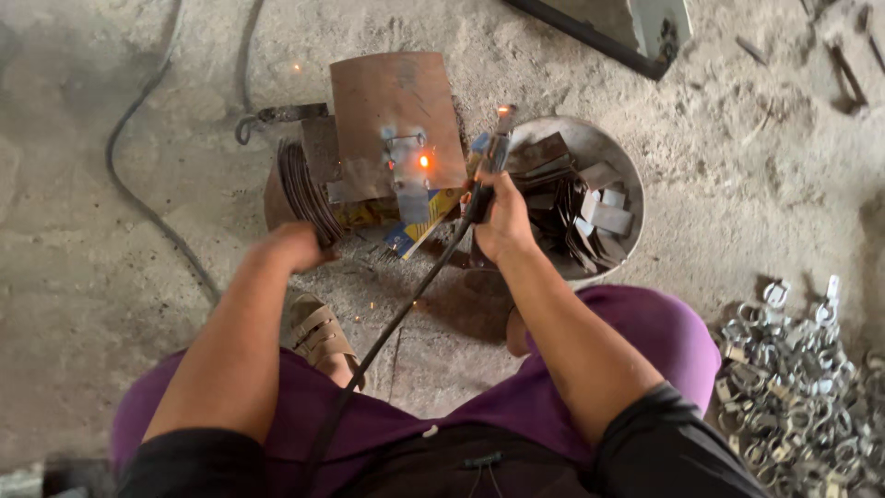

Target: The person sits on the floor and welds a small rectangular metal piece onto a larger flat metal sheet using a welding torch. They reposition the pieces and continue welding along the edges to secure the attachment.

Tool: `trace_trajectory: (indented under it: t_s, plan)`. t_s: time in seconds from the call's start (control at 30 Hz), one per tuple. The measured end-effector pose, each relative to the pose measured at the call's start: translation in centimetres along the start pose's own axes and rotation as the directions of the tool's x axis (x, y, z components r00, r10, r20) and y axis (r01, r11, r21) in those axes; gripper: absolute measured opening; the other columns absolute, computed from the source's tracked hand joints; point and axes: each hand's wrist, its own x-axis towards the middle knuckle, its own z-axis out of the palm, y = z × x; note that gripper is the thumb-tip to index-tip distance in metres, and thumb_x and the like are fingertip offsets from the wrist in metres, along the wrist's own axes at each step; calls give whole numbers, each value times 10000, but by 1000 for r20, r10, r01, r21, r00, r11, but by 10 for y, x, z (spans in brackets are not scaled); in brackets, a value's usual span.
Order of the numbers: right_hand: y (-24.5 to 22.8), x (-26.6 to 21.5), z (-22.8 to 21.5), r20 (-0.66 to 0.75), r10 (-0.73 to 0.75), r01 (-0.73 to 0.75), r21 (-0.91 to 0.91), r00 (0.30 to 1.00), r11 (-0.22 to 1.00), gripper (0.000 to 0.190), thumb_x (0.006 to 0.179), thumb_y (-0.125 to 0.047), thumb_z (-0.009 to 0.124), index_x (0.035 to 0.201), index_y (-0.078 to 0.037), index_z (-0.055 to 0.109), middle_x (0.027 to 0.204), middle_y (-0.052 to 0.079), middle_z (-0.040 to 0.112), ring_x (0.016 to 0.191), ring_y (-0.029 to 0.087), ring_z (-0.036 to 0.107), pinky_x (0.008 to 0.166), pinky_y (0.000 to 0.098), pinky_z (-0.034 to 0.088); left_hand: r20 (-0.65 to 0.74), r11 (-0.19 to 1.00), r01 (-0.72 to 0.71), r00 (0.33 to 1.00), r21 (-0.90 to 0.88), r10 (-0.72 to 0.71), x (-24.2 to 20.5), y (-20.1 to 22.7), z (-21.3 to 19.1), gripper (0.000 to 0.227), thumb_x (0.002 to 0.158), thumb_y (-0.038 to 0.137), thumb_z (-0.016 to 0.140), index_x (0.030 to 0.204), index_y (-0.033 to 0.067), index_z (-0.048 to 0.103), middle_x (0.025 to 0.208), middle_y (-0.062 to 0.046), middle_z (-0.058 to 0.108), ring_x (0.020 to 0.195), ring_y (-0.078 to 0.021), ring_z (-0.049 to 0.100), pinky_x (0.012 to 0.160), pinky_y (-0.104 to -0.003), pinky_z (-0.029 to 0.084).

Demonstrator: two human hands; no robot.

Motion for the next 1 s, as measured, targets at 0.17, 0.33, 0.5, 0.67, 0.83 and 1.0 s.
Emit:
trace_trajectory:
  t_s: [0.17,0.33,0.5,0.67,0.83,1.0]
  plan:
    - [-3,-22,-7,116,-123,166,-520,986,838,473,783,65,630,1232,-52,538,927,38,649,825,159,609,688,305,488,144,983,-10,989,-184,37,43,7,64,397,930,358,671,1204,80,742,1084,-179,773,886,-343,777,829,-461,639]
    - [3,-68,-3,143,-53,138,-684,988,716,481,788,44,621,1250,-47,523,884,38,624,796,155,603,727,294,522,32,981,6,999,-195,0,116,19,152,325,925,225,612,1156,34,740,1138,-202,752,999,-376,746,896,-492,595]
    - [-10,-114,13,208,-60,214,-886,976,411,417,811,-54,690,1200,-31,540,882,10,594,774,116,585,704,279,519,-72,965,22,997,-262,-42,163,33,208,367,884,183,621,1220,72,719,1316,-211,656,1224,-392,634,1033,-474,517]
    - [-25,-119,23,170,-84,188,-936,982,298,448,753,-144,811,1129,-27,598,904,41,664,813,135,616,770,290,523,-75,909,122,983,-399,-165,159,58,199,402,910,182,590,1294,96,672,1372,-186,636,1275,-366,612,1056,-462,508]
    - [-30,-110,14,127,-114,158,-935,985,316,500,763,-206,814,1179,-15,614,989,68,722,900,146,661,850,291,533,-81,896,167,972,-411,-219,141,78,179,372,947,159,558,1293,109,684,1385,-176,637,1287,-355,612,1056,-468,509]
    - [-30,-108,4,141,-122,170,-944,983,284,649,751,-234,823,1303,-5,569,1050,74,711,958,156,662,892,299,520,-118,944,162,972,-287,-202,142,76,183,330,985,159,517,1238,120,726,1327,-156,690,1244,-329,662,1023,-462,545]
